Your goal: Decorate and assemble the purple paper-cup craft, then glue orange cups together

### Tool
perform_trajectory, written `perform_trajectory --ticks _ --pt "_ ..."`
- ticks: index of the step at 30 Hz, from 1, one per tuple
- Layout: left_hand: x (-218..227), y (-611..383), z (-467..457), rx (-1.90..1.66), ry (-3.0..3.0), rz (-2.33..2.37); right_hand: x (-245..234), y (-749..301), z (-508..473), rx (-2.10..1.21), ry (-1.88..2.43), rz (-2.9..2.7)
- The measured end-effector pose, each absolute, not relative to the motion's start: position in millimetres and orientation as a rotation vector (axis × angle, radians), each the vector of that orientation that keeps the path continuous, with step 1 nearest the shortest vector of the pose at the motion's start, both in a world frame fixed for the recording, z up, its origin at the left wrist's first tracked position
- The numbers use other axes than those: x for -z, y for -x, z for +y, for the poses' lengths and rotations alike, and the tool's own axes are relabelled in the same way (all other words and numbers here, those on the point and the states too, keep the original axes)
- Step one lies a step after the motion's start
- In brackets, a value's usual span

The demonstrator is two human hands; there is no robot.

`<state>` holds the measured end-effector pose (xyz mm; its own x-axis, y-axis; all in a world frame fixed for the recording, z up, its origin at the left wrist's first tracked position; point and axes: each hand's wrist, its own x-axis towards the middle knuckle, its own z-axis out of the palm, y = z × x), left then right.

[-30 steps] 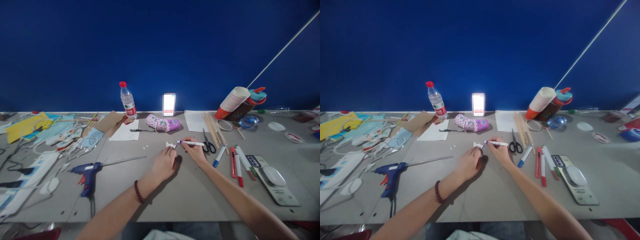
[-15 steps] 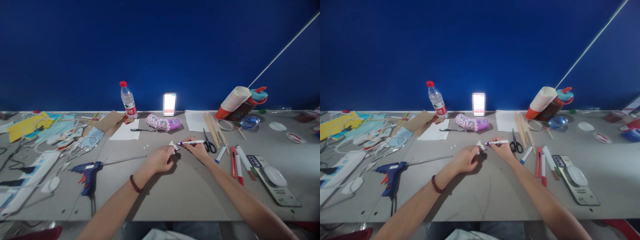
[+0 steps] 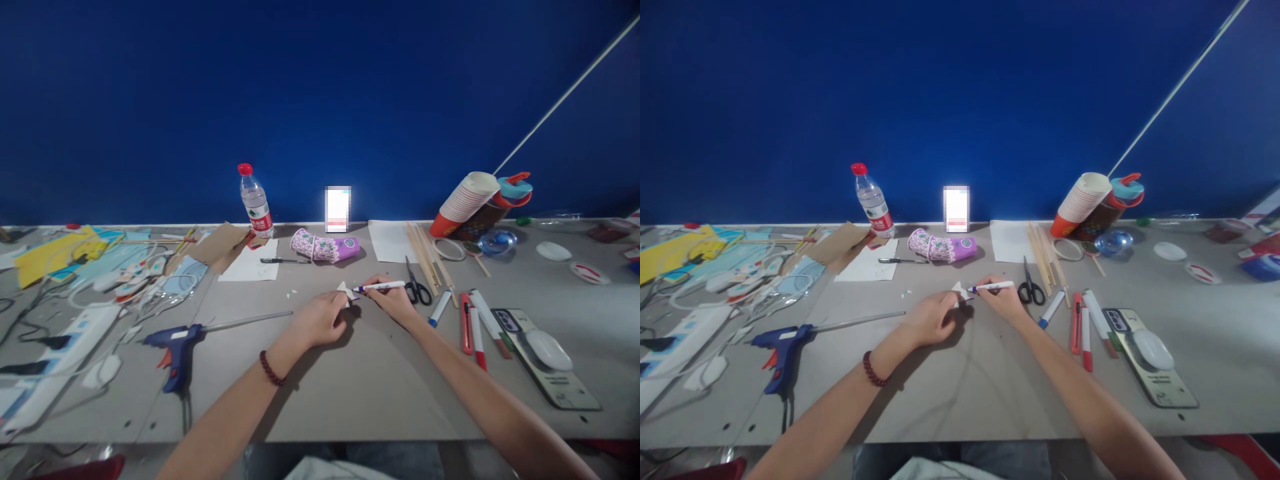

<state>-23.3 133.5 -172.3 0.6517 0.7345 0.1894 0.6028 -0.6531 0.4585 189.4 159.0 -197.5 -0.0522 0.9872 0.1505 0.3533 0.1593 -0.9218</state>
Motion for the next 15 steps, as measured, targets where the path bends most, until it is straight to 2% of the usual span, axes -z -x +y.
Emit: perform_trajectory --ticks 15 --pt "173.1 23.1 134.2 -0.506 -2.504 1.067 192.8 -188.3 158.3 -0.980 1.349 -1.509"
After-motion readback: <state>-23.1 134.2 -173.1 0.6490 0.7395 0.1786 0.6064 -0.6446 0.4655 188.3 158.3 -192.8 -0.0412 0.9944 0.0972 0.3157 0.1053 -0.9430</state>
